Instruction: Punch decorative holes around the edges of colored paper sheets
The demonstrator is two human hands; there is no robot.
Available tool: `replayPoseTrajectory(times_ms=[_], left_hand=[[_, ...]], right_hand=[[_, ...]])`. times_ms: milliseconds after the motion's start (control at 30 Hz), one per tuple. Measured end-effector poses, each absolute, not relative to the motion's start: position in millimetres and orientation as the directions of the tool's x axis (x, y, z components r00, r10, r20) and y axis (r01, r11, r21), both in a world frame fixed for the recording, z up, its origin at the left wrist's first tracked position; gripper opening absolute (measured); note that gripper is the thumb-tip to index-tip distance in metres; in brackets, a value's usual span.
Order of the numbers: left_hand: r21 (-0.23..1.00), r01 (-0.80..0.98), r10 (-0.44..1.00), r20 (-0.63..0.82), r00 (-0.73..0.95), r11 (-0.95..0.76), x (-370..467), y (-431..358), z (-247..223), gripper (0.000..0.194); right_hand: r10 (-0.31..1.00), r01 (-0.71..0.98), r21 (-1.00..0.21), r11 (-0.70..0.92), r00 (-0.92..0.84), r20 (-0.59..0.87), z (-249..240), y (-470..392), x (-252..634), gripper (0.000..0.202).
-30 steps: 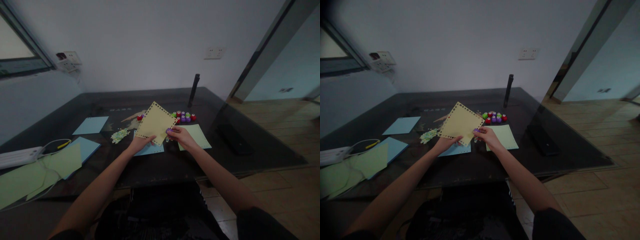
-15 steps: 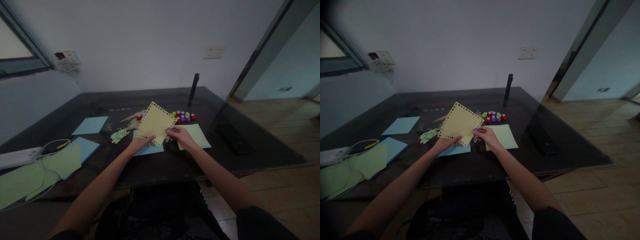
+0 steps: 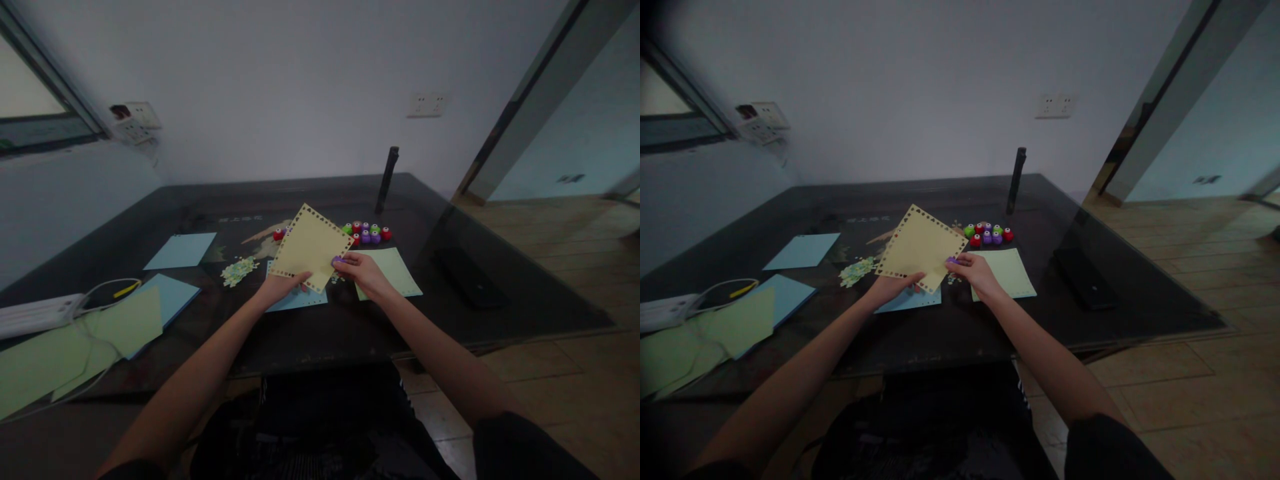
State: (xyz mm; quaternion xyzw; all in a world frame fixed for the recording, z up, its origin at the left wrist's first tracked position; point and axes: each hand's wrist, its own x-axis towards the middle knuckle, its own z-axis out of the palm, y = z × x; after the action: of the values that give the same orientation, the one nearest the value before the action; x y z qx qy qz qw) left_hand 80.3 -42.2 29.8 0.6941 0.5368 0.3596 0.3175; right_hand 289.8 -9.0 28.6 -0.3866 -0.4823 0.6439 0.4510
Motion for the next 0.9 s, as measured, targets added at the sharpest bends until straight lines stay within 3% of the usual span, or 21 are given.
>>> replayPoseTrajectory(times_ms=[900], left_hand=[[0.827,0.518,0.973,0.150,0.175,-0.220,80.3,-42.9,27.4,0.032]], right_hand=[[0.955,-0.213,-0.974,-0.073,-0.297,-0.007,17.9,-1.5,290.3,0.025]])
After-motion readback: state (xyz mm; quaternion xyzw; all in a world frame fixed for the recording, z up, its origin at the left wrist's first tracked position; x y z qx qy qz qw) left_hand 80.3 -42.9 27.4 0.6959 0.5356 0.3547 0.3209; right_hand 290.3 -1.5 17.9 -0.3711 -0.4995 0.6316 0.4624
